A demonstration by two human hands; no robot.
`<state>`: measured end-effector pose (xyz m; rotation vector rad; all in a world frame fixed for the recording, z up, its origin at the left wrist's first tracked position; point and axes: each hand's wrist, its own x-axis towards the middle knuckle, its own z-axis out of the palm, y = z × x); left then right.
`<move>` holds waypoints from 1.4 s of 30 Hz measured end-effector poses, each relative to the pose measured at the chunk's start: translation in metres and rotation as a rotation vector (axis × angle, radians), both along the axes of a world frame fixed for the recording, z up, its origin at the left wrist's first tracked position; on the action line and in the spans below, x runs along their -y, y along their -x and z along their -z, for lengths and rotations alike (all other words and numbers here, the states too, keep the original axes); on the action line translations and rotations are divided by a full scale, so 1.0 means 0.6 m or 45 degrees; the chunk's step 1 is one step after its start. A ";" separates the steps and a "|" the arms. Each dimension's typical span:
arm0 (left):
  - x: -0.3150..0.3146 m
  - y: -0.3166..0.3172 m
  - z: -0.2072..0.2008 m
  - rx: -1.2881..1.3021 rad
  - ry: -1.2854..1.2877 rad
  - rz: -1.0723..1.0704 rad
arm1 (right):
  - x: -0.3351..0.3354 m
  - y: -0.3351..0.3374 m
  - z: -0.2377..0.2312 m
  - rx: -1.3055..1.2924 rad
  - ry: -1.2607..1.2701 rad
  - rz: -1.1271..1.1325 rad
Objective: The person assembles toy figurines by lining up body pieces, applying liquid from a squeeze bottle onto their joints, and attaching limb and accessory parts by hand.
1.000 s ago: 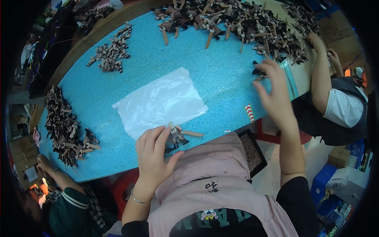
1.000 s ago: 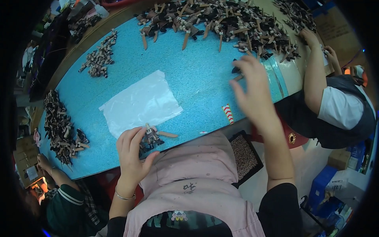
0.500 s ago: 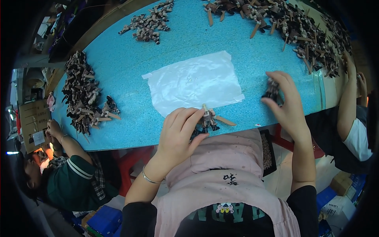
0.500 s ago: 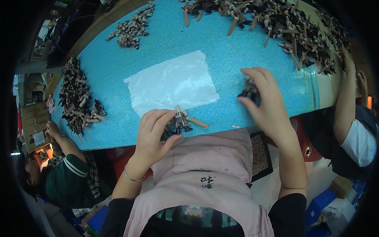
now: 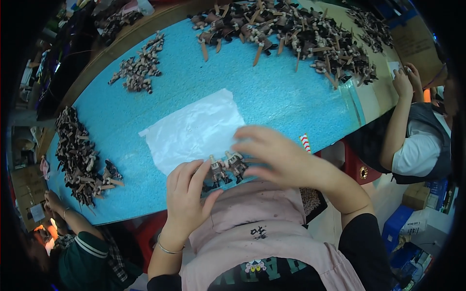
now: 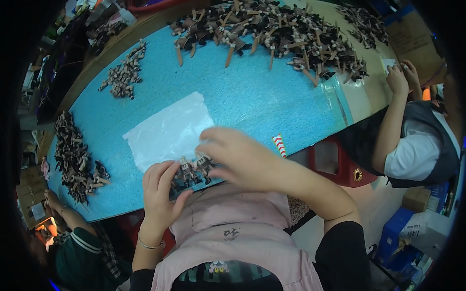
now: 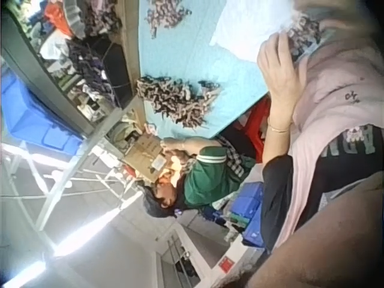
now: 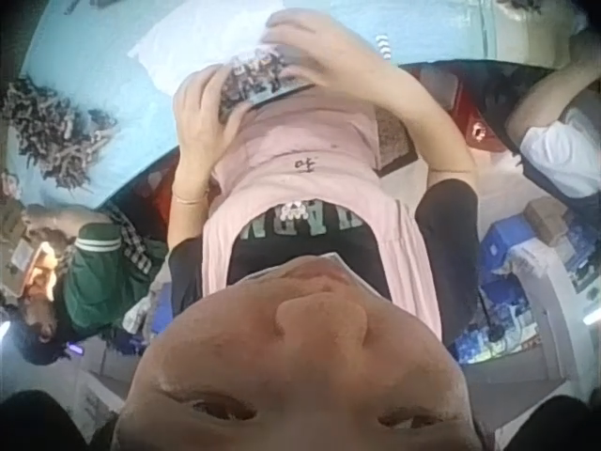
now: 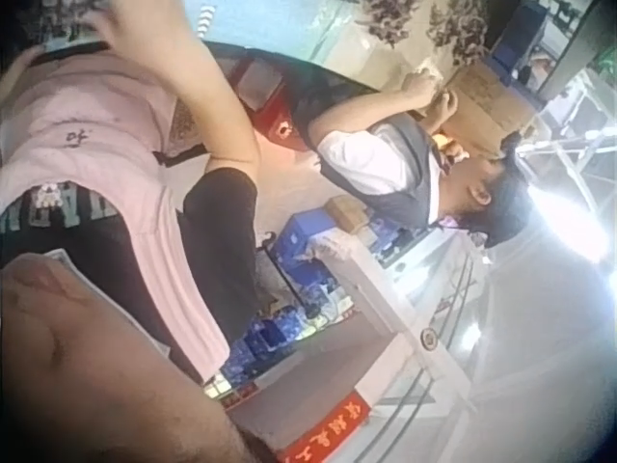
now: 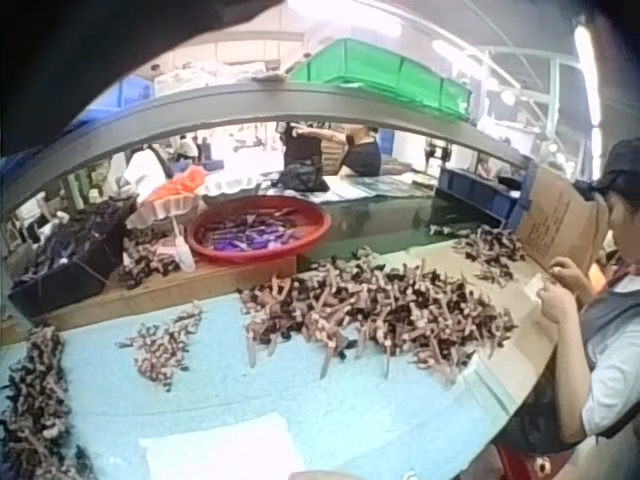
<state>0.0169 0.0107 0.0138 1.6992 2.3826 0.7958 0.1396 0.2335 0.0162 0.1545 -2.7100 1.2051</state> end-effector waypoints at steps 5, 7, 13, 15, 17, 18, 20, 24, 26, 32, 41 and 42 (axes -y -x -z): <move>-0.017 -0.015 -0.005 -0.010 -0.034 0.055 | -0.146 -0.006 -0.014 -0.213 -0.319 0.771; -0.030 -0.028 -0.005 -0.018 0.000 0.097 | -0.202 0.013 -0.008 -0.281 -0.489 0.891; -0.051 -0.048 -0.006 -0.018 0.076 -0.004 | -0.253 0.085 0.032 -0.182 -1.200 1.091; -0.055 -0.047 0.001 -0.014 0.065 -0.006 | -0.263 0.078 0.040 -0.226 -1.185 1.074; -0.056 -0.048 -0.001 0.005 0.036 -0.006 | -0.266 0.066 0.039 -0.316 -1.109 1.045; -0.055 -0.047 0.000 0.005 0.061 -0.037 | -0.256 0.061 0.032 -0.363 -1.033 1.017; -0.054 -0.045 0.003 0.028 0.012 -0.019 | -0.206 0.046 0.005 -0.292 -0.451 0.903; -0.055 -0.043 0.002 0.049 0.023 -0.018 | -0.103 -0.005 -0.036 0.137 0.239 0.408; -0.056 -0.042 0.002 0.049 0.030 -0.030 | -0.059 -0.014 -0.038 0.371 0.552 0.228; -0.057 -0.044 -0.002 0.035 0.023 -0.010 | -0.014 -0.013 -0.011 0.449 0.415 0.156; -0.057 -0.052 -0.013 0.019 0.068 -0.010 | -0.156 0.034 0.006 -0.123 -0.333 0.878; -0.061 -0.053 -0.015 0.021 0.063 -0.001 | -0.179 0.043 0.007 -0.122 -0.339 0.887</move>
